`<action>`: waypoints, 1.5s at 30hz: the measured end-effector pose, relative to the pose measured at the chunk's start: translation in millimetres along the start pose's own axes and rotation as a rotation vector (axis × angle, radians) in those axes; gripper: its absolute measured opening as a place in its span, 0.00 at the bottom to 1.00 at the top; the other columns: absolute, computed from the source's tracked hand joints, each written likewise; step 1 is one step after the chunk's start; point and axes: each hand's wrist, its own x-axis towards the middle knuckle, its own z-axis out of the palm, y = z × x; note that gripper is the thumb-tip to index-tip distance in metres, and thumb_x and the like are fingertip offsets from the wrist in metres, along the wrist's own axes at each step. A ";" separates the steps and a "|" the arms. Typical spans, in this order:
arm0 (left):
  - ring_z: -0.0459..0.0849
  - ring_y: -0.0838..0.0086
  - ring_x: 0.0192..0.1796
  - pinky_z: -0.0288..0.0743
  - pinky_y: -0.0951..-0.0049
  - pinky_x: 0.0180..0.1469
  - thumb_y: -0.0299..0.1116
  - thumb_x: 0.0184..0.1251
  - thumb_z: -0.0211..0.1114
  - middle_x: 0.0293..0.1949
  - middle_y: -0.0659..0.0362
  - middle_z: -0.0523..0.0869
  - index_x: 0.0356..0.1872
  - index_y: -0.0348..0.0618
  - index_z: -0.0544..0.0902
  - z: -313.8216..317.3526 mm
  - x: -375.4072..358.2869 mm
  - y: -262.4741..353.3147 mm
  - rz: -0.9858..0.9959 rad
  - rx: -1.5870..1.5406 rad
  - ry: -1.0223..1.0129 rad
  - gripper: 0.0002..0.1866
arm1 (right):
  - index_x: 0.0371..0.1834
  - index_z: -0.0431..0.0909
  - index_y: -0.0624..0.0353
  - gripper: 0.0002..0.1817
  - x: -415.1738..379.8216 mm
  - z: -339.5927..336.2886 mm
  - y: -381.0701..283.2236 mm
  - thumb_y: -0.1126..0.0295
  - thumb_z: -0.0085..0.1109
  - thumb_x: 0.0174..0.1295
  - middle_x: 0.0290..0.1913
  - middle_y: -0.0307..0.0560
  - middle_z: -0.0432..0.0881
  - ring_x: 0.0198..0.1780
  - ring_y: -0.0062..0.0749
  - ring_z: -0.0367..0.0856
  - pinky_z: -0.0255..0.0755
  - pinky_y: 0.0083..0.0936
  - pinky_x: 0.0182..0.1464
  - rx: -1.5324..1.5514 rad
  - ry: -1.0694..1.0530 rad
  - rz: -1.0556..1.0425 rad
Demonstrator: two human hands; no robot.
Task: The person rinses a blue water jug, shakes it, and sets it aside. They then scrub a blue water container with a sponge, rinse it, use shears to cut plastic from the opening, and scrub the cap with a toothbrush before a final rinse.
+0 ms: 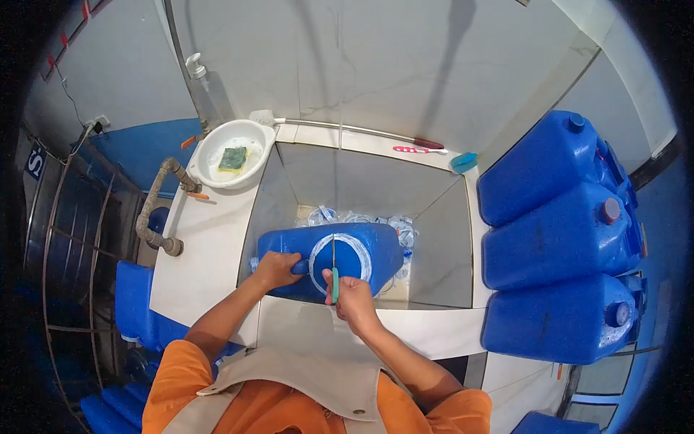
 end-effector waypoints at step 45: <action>0.78 0.47 0.33 0.71 0.55 0.35 0.28 0.63 0.56 0.28 0.45 0.79 0.31 0.34 0.76 -21.4 57.0 61.7 -0.225 -0.521 0.254 0.06 | 0.37 0.64 0.65 0.18 77.8 -33.7 -58.0 0.70 0.62 0.50 0.28 0.64 0.79 0.34 0.61 0.78 0.71 0.46 0.36 -1.161 0.148 -0.778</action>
